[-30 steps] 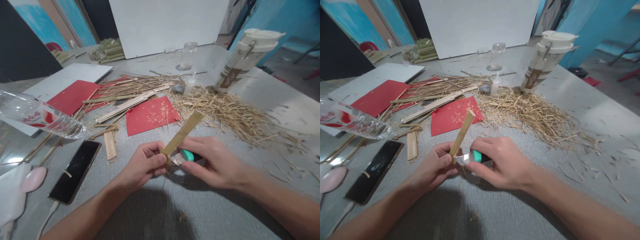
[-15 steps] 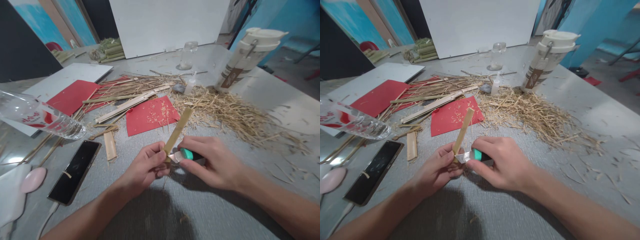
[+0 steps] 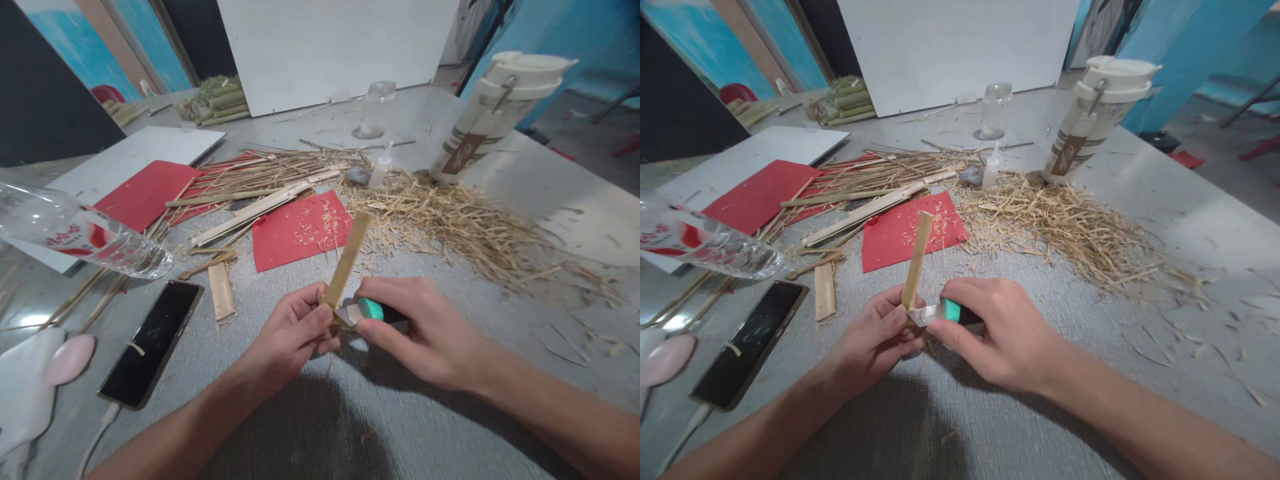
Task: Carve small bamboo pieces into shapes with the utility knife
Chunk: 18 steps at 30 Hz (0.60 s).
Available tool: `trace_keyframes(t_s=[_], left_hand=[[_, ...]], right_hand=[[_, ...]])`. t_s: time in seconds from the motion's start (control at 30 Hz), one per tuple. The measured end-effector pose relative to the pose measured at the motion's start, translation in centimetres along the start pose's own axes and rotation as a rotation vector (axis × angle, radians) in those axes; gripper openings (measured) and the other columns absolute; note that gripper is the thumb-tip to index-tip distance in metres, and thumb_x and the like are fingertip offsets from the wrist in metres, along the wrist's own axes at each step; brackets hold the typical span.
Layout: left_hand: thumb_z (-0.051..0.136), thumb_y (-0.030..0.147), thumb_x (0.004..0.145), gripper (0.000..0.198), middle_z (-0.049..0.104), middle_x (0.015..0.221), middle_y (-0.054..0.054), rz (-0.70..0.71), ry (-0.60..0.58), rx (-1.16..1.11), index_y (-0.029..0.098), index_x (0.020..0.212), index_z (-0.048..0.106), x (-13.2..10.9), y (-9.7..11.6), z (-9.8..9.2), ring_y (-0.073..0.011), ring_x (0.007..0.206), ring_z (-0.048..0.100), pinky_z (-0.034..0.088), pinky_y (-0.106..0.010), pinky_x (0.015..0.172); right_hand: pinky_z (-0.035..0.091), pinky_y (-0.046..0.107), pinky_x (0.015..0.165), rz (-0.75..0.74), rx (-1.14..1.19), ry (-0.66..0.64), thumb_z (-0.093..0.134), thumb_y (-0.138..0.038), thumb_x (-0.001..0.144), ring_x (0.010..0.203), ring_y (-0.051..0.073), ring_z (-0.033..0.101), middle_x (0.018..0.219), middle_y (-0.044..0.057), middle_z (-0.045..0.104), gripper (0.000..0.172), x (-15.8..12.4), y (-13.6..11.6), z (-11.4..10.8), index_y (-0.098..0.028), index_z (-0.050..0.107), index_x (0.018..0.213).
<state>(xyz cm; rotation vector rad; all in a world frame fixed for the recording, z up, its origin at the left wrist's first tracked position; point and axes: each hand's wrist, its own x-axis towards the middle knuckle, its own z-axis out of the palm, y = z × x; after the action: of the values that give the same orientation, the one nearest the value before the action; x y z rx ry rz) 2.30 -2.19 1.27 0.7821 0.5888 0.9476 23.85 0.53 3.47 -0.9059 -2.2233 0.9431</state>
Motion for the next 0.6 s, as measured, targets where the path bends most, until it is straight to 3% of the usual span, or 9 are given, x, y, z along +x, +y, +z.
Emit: trace_keyframes(t_s=[0.2,0.37,0.47,0.6], left_hand=[[0.086,0.051,0.093,0.045,0.036,0.062,0.009,0.034,0.041,0.002,0.02,0.082,0.055,0.1,-0.4,-0.1,-0.007,0.054,0.026,0.031,-0.021,0.054],[0.086,0.049,0.094,0.038,0.035,0.065,0.009,-0.009,-0.031,-0.098,0.019,0.094,0.064,0.2,-0.7,-0.1,-0.0063,0.054,0.02,0.029,-0.02,0.052],[0.085,0.049,0.094,0.037,0.03,0.063,0.01,-0.024,-0.064,-0.128,0.019,0.091,0.063,0.3,-0.8,-0.1,-0.0065,0.053,0.018,0.028,-0.019,0.051],[0.083,0.047,0.096,0.037,0.029,0.062,0.011,-0.023,-0.065,-0.148,0.019,0.09,0.061,0.2,-0.8,-0.2,-0.0058,0.052,0.016,0.03,-0.018,0.052]], right_hand=[[0.029,0.032,0.059,0.073,-0.01,-0.004,0.059,-0.05,0.109,0.061,0.014,0.046,0.068,-0.001,0.055,0.04,0.1,-0.3,0.1,-0.023,0.056,0.081],[0.029,0.031,0.06,-0.002,-0.057,0.005,0.061,-0.048,0.109,0.062,0.013,0.047,0.072,-0.002,0.056,0.036,0.2,-0.3,-0.6,-0.021,0.058,0.084],[0.03,0.032,0.06,-0.036,-0.074,-0.008,0.061,-0.046,0.109,0.064,0.013,0.048,0.076,-0.001,0.06,0.032,0.2,0.0,-1.0,-0.021,0.062,0.09],[0.031,0.032,0.061,-0.053,-0.074,-0.036,0.056,-0.051,0.111,0.065,0.014,0.048,0.075,0.0,0.06,0.039,0.2,0.3,-1.0,-0.02,0.065,0.09]])
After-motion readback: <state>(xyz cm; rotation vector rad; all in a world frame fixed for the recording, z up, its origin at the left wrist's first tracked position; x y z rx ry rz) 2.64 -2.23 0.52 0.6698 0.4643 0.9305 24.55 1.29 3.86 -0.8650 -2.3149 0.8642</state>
